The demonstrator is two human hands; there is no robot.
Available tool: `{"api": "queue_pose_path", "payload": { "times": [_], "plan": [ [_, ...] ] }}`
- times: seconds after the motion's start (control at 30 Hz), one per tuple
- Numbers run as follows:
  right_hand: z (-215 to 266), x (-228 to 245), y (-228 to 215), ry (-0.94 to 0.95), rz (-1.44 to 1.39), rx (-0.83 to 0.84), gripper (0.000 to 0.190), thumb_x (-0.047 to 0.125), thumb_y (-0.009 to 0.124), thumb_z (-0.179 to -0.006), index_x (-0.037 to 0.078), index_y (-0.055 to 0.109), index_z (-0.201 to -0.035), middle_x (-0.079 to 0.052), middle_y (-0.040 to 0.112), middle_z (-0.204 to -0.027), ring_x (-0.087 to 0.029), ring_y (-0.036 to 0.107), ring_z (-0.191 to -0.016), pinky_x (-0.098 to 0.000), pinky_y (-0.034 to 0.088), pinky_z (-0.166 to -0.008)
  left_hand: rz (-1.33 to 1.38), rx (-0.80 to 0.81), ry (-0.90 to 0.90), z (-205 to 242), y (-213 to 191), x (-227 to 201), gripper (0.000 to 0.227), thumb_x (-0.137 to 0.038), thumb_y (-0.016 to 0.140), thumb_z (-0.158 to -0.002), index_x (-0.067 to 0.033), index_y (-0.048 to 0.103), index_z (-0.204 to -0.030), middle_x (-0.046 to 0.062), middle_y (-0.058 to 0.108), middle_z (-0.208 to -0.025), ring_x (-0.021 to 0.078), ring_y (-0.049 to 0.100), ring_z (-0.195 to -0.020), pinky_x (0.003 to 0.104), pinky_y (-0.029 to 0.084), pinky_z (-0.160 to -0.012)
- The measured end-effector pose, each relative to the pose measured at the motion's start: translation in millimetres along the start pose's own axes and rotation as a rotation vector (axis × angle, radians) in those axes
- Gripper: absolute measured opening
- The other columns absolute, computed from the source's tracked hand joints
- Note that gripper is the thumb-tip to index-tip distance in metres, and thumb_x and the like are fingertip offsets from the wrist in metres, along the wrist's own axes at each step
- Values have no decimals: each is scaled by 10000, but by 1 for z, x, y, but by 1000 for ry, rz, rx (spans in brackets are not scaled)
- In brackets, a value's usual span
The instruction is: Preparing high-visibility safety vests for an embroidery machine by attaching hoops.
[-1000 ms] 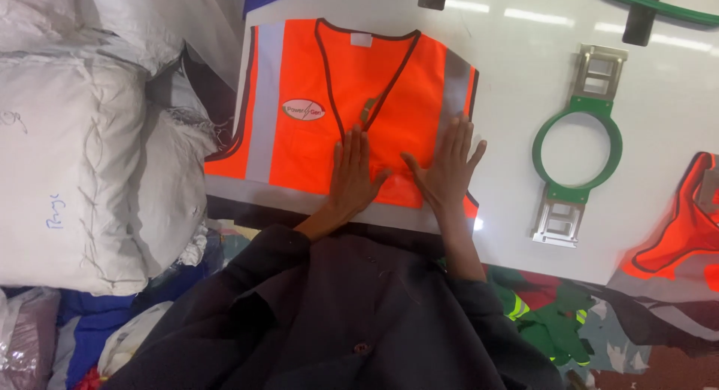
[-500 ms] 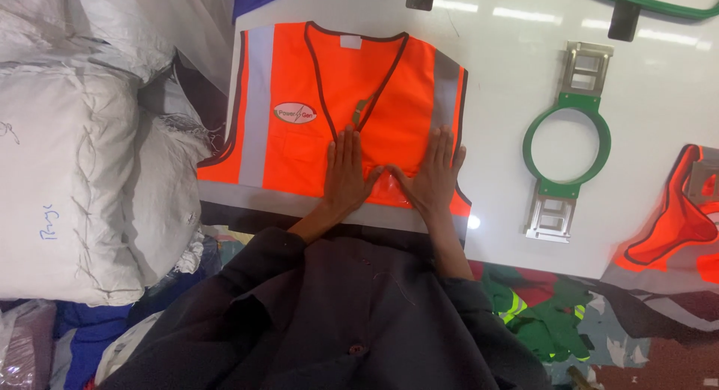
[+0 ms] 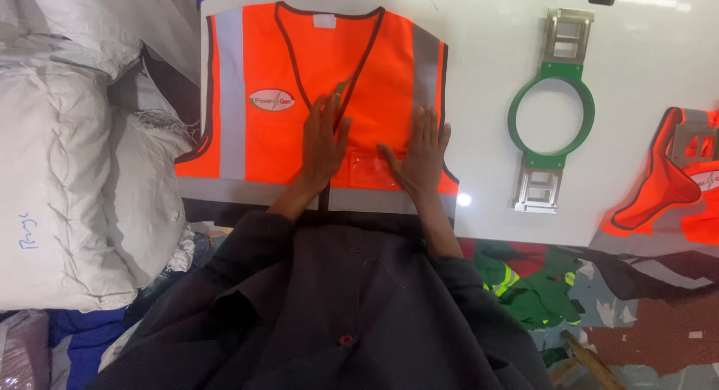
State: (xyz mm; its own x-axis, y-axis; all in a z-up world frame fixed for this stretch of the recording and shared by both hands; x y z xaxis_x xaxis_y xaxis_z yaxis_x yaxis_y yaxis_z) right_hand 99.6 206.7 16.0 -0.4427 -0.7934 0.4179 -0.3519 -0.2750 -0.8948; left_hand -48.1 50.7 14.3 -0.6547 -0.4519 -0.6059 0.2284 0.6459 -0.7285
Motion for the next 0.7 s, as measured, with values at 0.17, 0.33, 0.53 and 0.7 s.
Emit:
{"api": "queue_pose_path", "payload": {
  "times": [0.17, 0.33, 0.53, 0.7],
  "plan": [
    [-2, -2, 4, -10, 4, 0, 1033, 664, 665, -946, -35, 280, -1601, -253, 301, -1672, -363, 269, -1576, -622, 131, -1264, 174, -25, -175, -38, -2, 19, 351, -220, 616, -1082, -18, 597, -1368, 203, 576, -1279, 306, 663, -945, 399, 556, -810],
    [-5, 0, 1, 14, 9, 12, 1026, 664, 666, -939, -30, 285, -1590, -249, 307, -1662, -367, 279, -1566, -625, 138, -1258, 278, 13, -184, -45, -1, 21, 259, -149, 646, -1029, 11, 684, -1229, 148, 651, -1049, 249, 678, -792, 376, 553, -702],
    [-6, 4, -2, 27, 19, 29, 1054, 676, 673, -915, -33, 286, -1593, -258, 303, -1658, -372, 280, -1557, -618, 137, -1253, 263, 23, -204, -47, -6, 23, 237, -145, 671, -1001, 9, 711, -1177, 145, 649, -966, 254, 671, -769, 376, 541, -681],
    [-3, 0, 4, 38, 40, 35, 1123, 725, 685, -889, -24, 248, -1603, -245, 258, -1678, -384, 230, -1574, -656, 116, -1242, 273, 101, -194, -40, -5, 24, 342, -216, 635, -1056, -1, 636, -1323, 186, 625, -1188, 296, 674, -995, 404, 546, -875]
  ]
}}
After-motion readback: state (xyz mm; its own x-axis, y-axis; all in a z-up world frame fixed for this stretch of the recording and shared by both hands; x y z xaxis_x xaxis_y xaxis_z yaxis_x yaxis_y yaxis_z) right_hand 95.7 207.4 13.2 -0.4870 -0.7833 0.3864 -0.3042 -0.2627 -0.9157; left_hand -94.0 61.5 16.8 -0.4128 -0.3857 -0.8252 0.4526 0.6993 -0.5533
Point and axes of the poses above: each hand's wrist, its own z-axis away from the middle knuckle, its own y-axis out of the palm, x = y × z, the point moved 5 cm from there along -z, towards the middle knuckle
